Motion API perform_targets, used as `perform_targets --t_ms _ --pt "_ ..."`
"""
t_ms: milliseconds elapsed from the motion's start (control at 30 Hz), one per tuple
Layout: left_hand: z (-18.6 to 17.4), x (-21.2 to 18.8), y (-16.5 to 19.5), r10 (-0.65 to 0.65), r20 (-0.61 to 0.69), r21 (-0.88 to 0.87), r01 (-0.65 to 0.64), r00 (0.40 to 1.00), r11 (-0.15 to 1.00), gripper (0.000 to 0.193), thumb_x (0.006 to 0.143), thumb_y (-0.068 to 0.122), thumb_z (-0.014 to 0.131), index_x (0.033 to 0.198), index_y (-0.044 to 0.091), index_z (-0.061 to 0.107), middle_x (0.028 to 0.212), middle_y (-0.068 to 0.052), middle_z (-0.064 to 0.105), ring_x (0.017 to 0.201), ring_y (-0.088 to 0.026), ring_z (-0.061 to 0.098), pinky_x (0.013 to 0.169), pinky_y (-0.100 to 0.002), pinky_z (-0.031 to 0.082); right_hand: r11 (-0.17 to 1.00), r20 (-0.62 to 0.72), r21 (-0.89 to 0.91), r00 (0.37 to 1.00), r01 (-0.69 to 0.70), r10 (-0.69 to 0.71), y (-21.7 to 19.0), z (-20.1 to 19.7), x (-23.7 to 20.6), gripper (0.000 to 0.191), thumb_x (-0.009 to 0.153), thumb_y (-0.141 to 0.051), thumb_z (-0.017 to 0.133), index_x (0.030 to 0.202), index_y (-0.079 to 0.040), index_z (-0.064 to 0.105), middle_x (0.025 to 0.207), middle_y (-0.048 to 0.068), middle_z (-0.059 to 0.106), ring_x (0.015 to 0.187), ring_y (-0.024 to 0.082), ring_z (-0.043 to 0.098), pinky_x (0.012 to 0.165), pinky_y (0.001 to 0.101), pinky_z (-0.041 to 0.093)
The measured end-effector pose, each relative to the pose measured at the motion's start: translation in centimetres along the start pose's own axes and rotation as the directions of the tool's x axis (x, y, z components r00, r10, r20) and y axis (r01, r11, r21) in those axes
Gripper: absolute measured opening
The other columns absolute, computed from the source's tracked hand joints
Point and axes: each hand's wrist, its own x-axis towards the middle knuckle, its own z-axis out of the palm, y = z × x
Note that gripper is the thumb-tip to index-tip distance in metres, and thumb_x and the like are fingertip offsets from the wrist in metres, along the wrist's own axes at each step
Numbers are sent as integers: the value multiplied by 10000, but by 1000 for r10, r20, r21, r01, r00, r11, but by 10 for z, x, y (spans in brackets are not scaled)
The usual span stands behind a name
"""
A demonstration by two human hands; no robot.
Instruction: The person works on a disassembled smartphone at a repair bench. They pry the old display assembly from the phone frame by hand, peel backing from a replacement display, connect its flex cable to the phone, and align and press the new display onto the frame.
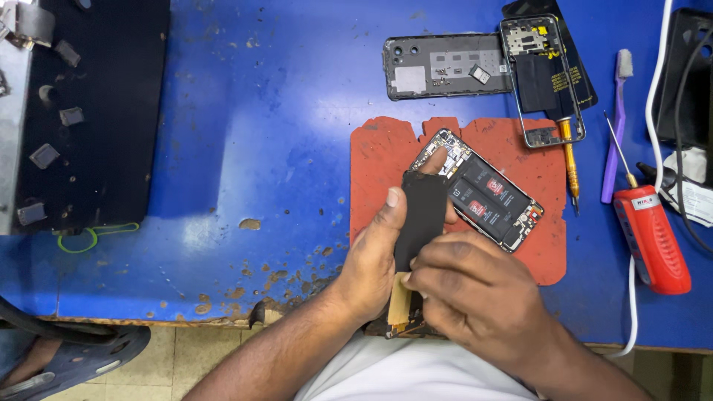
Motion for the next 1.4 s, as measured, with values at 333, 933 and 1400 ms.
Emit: perform_targets --t_ms 333,933,1400 --pt "-4 0 -7 78 98 65 -84 992 994 836 1110 651 221 1752 124 128 1126 -43 505 1036 -154 509 959 -284 449 996 99 -68 994 55 -48 -1 -12 15 247 761 -51 822 966 -34 684 989 101 658 897 282 693 792 389 586" --pt "-6 -2 -7 -62 81 -140 73 995 987 720 1123 573 236 1723 178 186 1163 -40 572 936 -87 556 788 -240 496 958 150 -134 961 254 -234 12 -1 22 322 707 -113 762 955 18 604 834 109 535 714 274 544 597 397 473" --pt "-3 -1 -5 -69 -60 -82 64 996 995 628 1108 442 296 1607 66 362 1156 -59 604 1014 -128 612 911 -288 533 955 156 -127 956 267 -247 13 3 19 296 715 -100 733 942 -10 564 840 111 522 726 283 540 633 427 463"
